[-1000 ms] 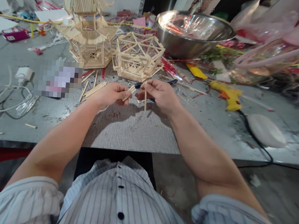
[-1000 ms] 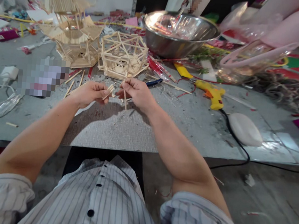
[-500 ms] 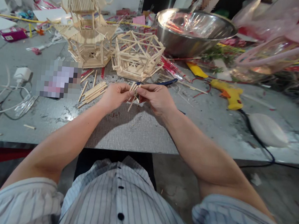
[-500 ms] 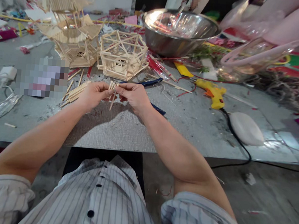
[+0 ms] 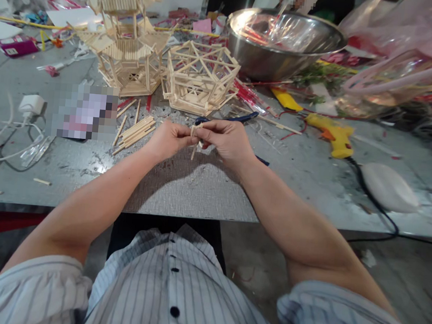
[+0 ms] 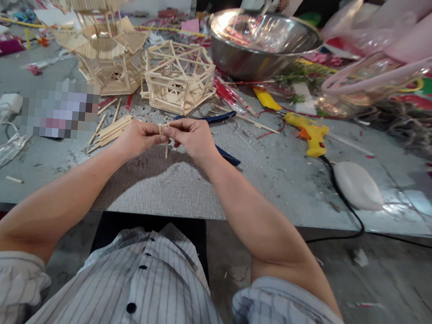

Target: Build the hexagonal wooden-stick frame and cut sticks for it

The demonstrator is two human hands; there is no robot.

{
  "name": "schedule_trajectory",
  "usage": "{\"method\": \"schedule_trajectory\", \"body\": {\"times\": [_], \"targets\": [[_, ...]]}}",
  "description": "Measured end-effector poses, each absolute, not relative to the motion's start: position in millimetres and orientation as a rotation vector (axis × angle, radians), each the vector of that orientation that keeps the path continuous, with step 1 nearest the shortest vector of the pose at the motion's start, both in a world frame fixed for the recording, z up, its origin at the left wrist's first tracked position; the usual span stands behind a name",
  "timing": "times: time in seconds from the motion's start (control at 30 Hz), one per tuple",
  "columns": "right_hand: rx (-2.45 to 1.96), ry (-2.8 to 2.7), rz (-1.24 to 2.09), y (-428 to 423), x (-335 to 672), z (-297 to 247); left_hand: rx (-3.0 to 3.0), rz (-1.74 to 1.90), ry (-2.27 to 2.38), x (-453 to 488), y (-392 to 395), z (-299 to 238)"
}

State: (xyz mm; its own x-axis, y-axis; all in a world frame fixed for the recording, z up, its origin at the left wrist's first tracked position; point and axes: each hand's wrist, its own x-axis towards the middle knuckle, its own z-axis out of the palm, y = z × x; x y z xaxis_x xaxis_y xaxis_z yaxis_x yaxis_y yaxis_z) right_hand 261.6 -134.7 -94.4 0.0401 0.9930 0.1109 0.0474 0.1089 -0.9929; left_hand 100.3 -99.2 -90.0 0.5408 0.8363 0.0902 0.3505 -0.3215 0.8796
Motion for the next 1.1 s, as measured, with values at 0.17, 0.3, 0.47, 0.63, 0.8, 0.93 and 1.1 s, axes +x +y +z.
{"method": "schedule_trajectory", "body": {"times": [0.17,0.3,0.47,0.63,0.8,0.93,1.1], "targets": [[-1.133,-1.376,0.981,-135,265,-94,1.942,0.708,0.887,99,-94,-93],[-1.148,-1.407,0.967,-135,266,-95,1.979,0.718,0.85,98,-92,-95],[-1.156,-1.413,0.998,-134,267,-96,1.921,0.74,0.82,99,-93,-97],[-1.145,-1.359,1.074,-133,266,-97,1.806,0.768,0.799,101,-96,-99],[-1.123,-1.32,1.09,-134,264,-97,1.725,0.781,0.708,103,-98,-97],[-1.107,-1.349,1.057,-136,264,-98,1.781,0.768,0.736,101,-97,-97],[-1.082,-1.384,0.974,-137,265,-98,1.903,0.672,0.768,96,-91,-101]]}}
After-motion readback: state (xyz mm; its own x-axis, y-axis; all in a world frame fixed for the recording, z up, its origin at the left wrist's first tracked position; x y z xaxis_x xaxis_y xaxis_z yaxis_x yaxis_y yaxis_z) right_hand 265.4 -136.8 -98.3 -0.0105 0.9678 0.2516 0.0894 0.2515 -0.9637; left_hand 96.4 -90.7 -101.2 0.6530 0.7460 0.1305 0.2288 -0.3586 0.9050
